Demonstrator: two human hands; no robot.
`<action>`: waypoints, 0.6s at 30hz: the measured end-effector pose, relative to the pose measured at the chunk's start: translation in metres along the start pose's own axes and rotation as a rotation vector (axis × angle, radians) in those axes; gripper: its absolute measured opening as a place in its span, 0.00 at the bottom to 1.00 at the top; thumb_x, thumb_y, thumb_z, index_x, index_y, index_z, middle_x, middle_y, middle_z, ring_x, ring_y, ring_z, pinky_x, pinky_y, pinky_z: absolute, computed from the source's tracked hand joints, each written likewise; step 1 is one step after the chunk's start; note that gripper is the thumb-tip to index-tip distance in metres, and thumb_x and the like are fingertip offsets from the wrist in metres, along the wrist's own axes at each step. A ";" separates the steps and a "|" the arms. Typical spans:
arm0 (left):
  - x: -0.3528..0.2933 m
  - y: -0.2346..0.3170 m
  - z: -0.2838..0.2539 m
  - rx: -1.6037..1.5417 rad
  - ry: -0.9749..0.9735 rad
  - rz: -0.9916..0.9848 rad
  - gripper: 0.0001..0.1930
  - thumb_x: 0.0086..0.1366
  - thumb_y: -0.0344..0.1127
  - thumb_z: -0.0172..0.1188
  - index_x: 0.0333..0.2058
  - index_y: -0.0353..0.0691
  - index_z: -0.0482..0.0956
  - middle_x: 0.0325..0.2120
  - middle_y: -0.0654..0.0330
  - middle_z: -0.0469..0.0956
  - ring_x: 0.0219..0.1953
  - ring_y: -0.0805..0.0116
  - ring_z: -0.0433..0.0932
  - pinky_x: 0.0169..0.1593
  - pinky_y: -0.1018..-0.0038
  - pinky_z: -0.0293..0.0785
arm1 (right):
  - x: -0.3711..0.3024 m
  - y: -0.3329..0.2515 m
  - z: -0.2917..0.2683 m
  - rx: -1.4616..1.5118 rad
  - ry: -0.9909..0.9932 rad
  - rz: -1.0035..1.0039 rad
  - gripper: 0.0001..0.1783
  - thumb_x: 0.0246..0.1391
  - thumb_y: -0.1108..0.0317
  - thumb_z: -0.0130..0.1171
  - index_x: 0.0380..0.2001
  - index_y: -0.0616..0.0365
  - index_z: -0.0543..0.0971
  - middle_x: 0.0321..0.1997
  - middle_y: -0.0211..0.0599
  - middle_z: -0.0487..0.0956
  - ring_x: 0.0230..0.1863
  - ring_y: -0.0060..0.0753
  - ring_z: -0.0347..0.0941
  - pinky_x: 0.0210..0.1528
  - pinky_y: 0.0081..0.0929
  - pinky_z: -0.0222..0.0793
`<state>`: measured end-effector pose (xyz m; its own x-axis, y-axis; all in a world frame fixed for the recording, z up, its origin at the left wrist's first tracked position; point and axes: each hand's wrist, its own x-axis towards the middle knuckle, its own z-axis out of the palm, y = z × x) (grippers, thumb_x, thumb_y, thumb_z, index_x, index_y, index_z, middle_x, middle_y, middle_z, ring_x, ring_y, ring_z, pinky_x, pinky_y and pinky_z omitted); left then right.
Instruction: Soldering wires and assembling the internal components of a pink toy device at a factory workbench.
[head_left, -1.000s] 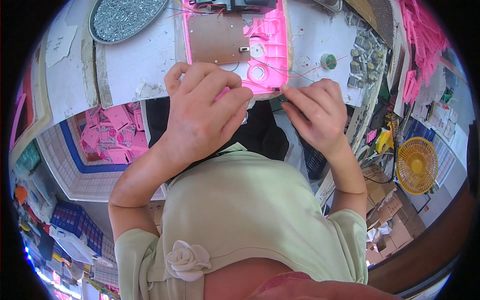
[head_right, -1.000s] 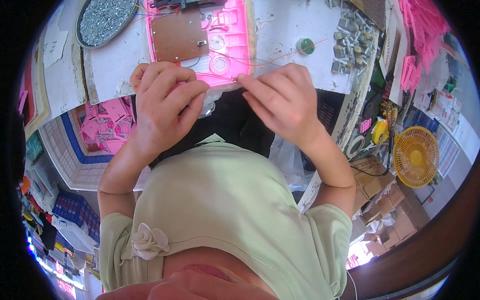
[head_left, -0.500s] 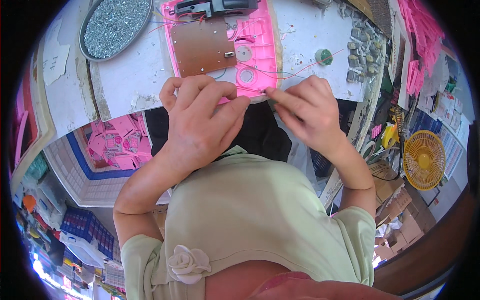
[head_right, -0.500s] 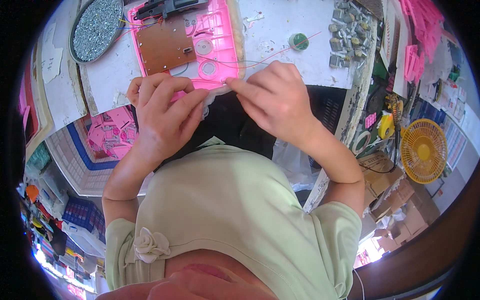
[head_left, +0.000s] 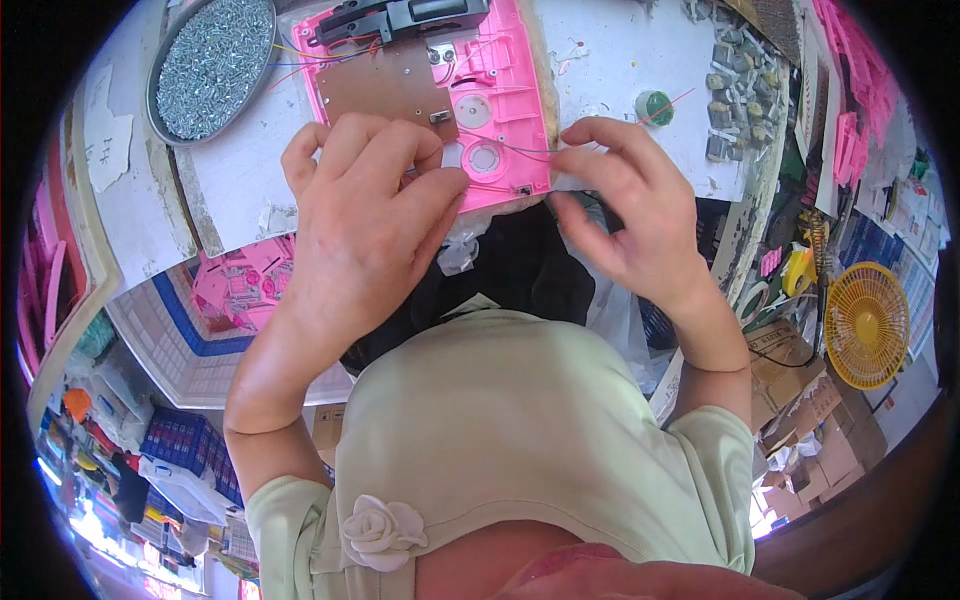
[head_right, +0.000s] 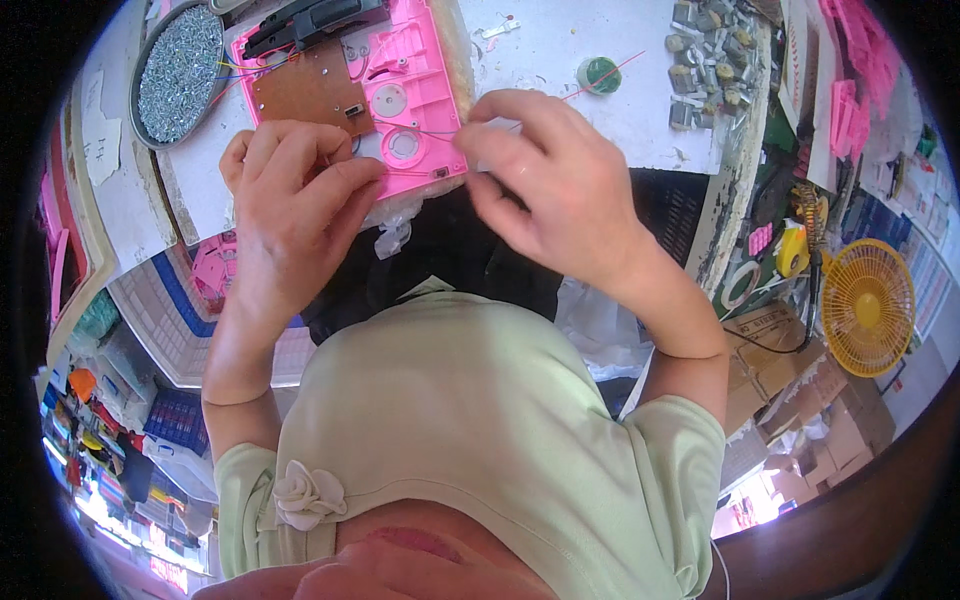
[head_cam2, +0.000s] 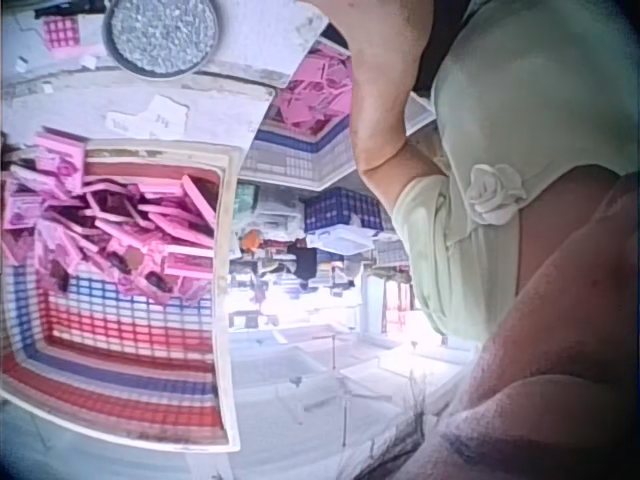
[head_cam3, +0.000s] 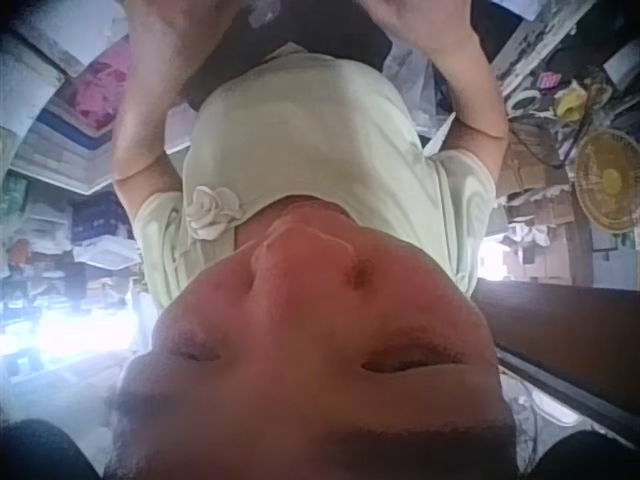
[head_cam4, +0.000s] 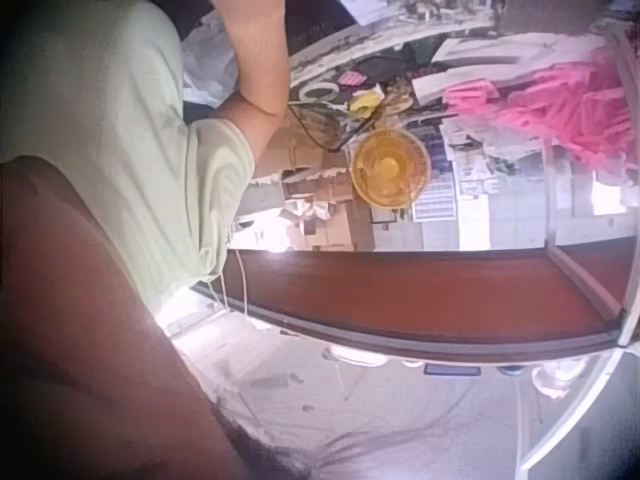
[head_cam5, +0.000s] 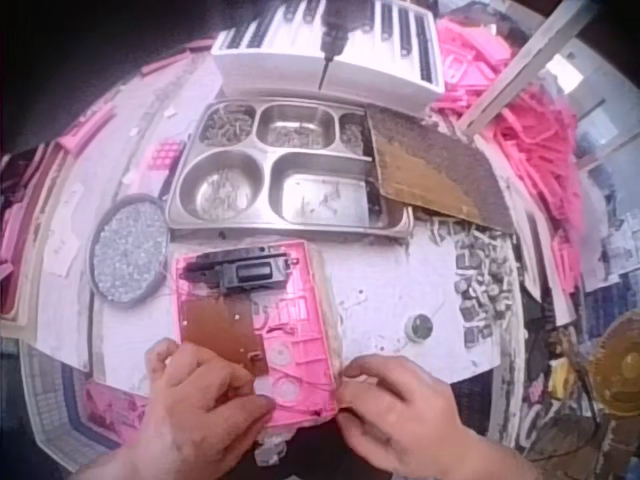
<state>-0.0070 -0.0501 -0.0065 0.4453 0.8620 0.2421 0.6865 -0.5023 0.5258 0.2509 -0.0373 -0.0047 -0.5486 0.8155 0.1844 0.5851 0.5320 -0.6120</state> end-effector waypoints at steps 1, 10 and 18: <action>0.003 -0.001 -0.004 0.018 -0.038 0.010 0.11 0.49 0.30 0.74 0.33 0.46 0.85 0.34 0.66 0.76 0.39 0.65 0.75 0.49 0.62 0.61 | 0.002 -0.003 0.001 0.009 -0.006 -0.009 0.18 0.45 0.72 0.72 0.42 0.52 0.81 0.46 0.38 0.81 0.35 0.41 0.79 0.35 0.33 0.76; 0.007 -0.008 -0.009 0.093 -0.143 0.073 0.12 0.49 0.30 0.74 0.32 0.45 0.81 0.37 0.65 0.76 0.44 0.62 0.75 0.54 0.60 0.60 | 0.004 -0.001 0.012 -0.014 -0.011 -0.037 0.14 0.43 0.70 0.74 0.36 0.52 0.83 0.47 0.38 0.81 0.38 0.40 0.79 0.35 0.32 0.76; 0.005 -0.008 -0.011 -0.006 -0.052 0.041 0.15 0.47 0.32 0.75 0.35 0.45 0.83 0.36 0.64 0.76 0.42 0.62 0.76 0.53 0.60 0.61 | -0.005 0.006 0.001 -0.014 0.035 0.097 0.24 0.46 0.74 0.71 0.49 0.54 0.77 0.42 0.39 0.81 0.39 0.43 0.80 0.37 0.34 0.77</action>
<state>-0.0169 -0.0410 -0.0003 0.5018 0.8363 0.2211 0.6641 -0.5362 0.5211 0.2566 -0.0382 -0.0101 -0.4683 0.8704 0.1517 0.6430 0.4536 -0.6171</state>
